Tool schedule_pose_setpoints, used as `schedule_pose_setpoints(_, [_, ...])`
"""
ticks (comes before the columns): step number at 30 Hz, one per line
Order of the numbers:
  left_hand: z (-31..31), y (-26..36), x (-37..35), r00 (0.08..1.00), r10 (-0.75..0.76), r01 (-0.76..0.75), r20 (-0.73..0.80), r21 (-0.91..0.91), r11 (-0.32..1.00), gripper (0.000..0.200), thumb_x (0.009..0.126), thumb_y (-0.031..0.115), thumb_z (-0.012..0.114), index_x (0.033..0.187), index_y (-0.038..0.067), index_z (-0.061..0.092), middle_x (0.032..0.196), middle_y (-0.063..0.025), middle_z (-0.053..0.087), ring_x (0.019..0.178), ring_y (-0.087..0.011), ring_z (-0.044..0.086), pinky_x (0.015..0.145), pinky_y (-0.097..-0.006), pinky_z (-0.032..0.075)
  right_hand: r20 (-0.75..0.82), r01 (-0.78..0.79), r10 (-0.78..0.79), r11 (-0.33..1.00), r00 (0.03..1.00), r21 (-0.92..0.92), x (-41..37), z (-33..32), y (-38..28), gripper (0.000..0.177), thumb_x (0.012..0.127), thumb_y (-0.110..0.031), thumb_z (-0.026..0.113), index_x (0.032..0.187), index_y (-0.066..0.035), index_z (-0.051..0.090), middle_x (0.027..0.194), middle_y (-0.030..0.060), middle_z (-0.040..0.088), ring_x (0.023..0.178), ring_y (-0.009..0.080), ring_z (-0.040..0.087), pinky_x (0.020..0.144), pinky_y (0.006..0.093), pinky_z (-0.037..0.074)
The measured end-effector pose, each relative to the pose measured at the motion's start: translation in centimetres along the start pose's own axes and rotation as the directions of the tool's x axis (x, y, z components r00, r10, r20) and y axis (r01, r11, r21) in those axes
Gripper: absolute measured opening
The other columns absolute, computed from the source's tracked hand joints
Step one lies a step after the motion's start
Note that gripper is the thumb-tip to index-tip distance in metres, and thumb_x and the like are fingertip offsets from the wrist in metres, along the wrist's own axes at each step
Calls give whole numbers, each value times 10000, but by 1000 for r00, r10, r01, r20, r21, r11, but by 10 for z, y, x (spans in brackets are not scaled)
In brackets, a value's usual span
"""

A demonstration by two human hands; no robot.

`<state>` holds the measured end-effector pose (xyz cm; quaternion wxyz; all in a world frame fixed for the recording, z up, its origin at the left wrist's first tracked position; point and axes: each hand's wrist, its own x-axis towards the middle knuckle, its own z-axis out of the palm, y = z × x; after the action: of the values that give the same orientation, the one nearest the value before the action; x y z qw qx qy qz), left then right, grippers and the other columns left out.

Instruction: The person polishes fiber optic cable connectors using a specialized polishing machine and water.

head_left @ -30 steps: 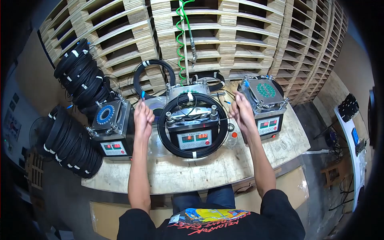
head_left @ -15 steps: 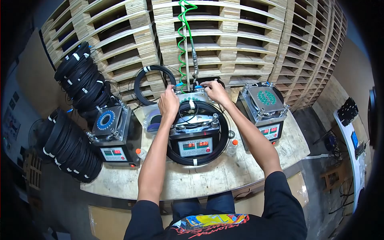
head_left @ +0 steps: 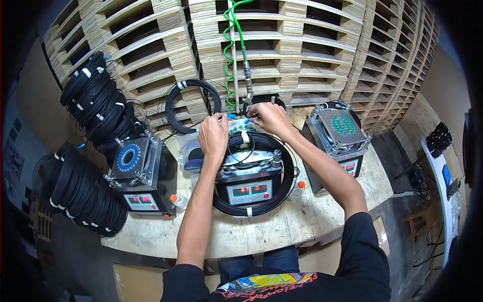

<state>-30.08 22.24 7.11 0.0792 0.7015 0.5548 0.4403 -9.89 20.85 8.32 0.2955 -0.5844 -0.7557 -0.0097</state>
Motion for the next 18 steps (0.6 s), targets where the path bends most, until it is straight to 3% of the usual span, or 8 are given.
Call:
schedule_pose_setpoints(2, [0,-1,1,1000,3,-3,7,-1,1000,291,948,298,631,1017,45,755,946,-263,699,916,-443,666,798,-511,517,77,52,-44,993,996,-105,3,-1,0,174,798,-154,747,963,-100,764,911,128,745,844,321,717,735,424,561])
schedule_pose_setpoints(6, [3,-4,2,1000,-8,8,9,0,1000,287,944,298,638,1013,45,754,946,-263,699,910,-443,665,795,-510,515,132,125,-105,980,986,-154,7,1,2,169,792,-162,745,948,-97,766,878,127,740,844,322,716,718,430,559])
schedule_pose_setpoints(9, [3,-4,2,1000,-4,4,-4,7,1000,274,945,289,638,1009,49,754,943,-260,699,908,-445,665,796,-510,515,93,170,-152,959,984,-225,9,-1,-5,119,783,-164,724,879,-107,767,804,122,729,792,328,717,667,442,560])
schedule_pose_setpoints(12, [2,-2,2,1000,-24,24,18,-3,1000,262,943,281,642,1017,59,759,942,-259,700,906,-441,667,796,-504,518,140,211,-172,912,975,-351,14,-2,-16,82,779,-117,665,753,-55,711,753,174,704,739,351,710,653,475,540])
schedule_pose_setpoints(18, [8,-9,3,1000,13,-13,-5,-11,1000,255,936,286,655,1026,76,768,925,-256,700,887,-430,674,795,-493,525,252,314,-210,803,945,-507,25,-4,-27,115,823,-131,639,769,-99,735,803,145,736,745,308,740,588,409,548])
